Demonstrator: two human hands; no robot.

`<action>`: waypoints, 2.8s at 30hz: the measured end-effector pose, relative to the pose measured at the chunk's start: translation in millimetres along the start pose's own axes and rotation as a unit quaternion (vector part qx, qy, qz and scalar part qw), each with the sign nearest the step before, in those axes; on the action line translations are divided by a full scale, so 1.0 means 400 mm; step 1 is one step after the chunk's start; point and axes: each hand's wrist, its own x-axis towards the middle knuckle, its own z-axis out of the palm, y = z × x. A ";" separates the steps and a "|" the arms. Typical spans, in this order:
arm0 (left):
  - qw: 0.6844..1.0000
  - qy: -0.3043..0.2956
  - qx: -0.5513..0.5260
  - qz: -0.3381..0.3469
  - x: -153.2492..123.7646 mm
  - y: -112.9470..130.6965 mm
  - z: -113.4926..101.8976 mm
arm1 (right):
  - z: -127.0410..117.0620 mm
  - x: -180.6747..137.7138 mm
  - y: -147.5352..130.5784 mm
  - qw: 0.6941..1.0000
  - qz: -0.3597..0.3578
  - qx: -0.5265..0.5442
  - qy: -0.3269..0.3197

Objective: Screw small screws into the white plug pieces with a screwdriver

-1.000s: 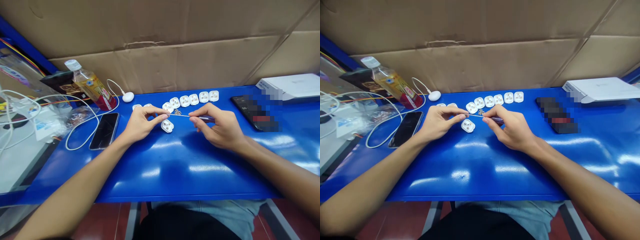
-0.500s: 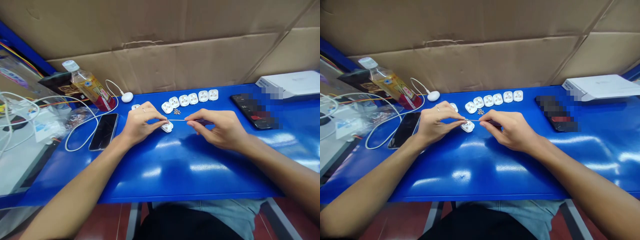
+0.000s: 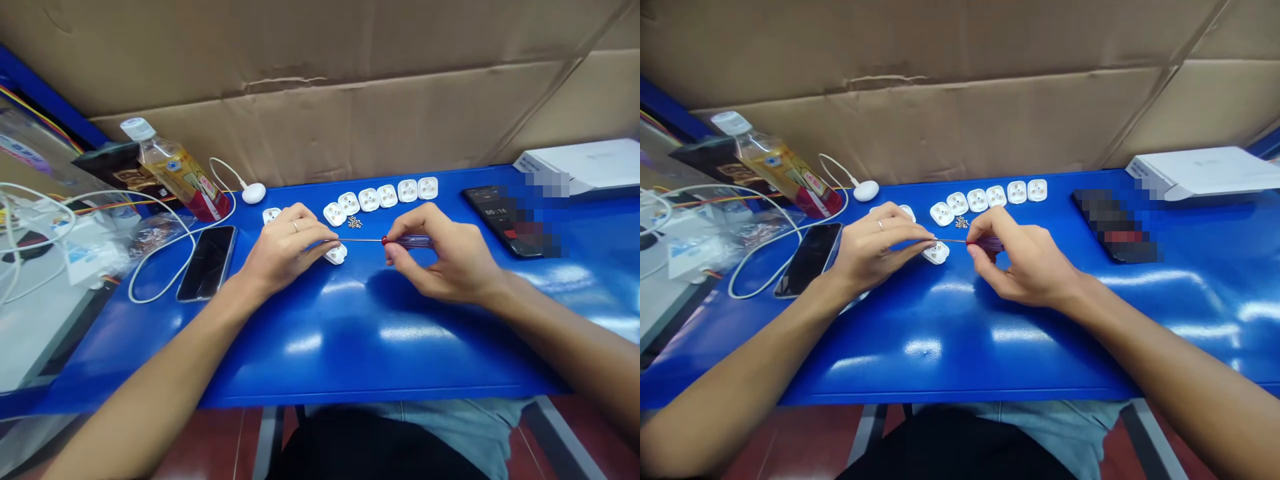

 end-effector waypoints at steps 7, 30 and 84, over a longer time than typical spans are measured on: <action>0.995 -0.039 -0.052 -0.076 0.002 -0.004 -0.013 | -0.003 0.001 0.011 0.999 -0.026 -0.021 0.001; 0.950 -0.182 -0.153 -0.202 -0.005 -0.022 -0.006 | -0.003 -0.001 0.023 0.996 -0.022 -0.011 -0.088; 0.945 -0.157 -0.174 -0.228 -0.018 -0.015 0.021 | 0.002 0.000 0.008 0.999 0.000 -0.029 -0.044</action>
